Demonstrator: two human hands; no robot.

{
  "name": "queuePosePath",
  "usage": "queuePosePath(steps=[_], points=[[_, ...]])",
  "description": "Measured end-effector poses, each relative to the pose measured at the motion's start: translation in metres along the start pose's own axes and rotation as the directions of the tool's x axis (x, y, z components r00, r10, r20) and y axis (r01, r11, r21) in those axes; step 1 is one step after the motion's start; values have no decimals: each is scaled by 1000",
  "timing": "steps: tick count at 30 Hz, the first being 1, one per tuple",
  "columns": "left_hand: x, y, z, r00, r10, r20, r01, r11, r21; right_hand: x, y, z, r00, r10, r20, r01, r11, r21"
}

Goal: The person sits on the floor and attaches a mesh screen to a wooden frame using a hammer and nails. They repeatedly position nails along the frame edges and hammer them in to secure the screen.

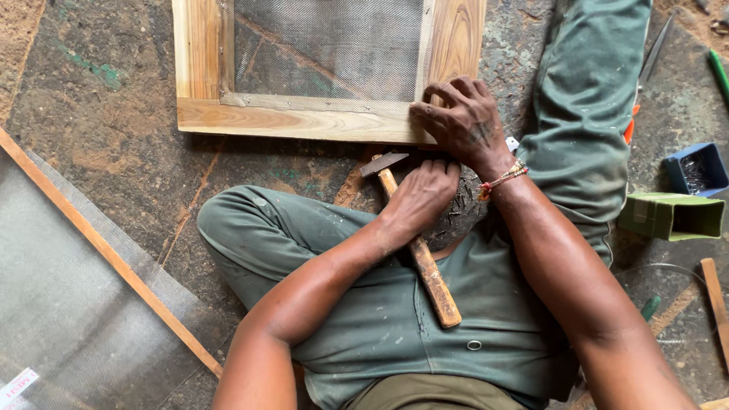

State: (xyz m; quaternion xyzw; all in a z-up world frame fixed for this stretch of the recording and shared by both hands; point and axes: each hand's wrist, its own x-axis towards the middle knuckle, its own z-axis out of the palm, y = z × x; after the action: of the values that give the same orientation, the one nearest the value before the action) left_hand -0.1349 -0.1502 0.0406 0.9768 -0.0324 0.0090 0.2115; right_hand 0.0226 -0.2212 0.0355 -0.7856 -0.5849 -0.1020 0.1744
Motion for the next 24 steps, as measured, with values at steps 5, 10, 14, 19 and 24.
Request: queuePosePath(steps=[5,10,14,19,24], points=[[1,-21,-28,976,-155,-150,89,923,-374,1,-4,2,998,51,-28,-51,999,-17],[5,-74,-46,935,-299,-189,166,842,-514,3,-11,-4,993,116,-27,-116,993,16],[6,-98,-42,857,-428,-289,251,834,-491,2,-14,-7,989,143,-31,-142,989,32],[27,-99,-24,802,-516,-301,259,755,-603,1,-16,-5,988,141,-68,-141,990,9],[39,-92,-3,741,-476,-475,218,839,-499,1,-17,-3,985,159,-66,-158,987,12]])
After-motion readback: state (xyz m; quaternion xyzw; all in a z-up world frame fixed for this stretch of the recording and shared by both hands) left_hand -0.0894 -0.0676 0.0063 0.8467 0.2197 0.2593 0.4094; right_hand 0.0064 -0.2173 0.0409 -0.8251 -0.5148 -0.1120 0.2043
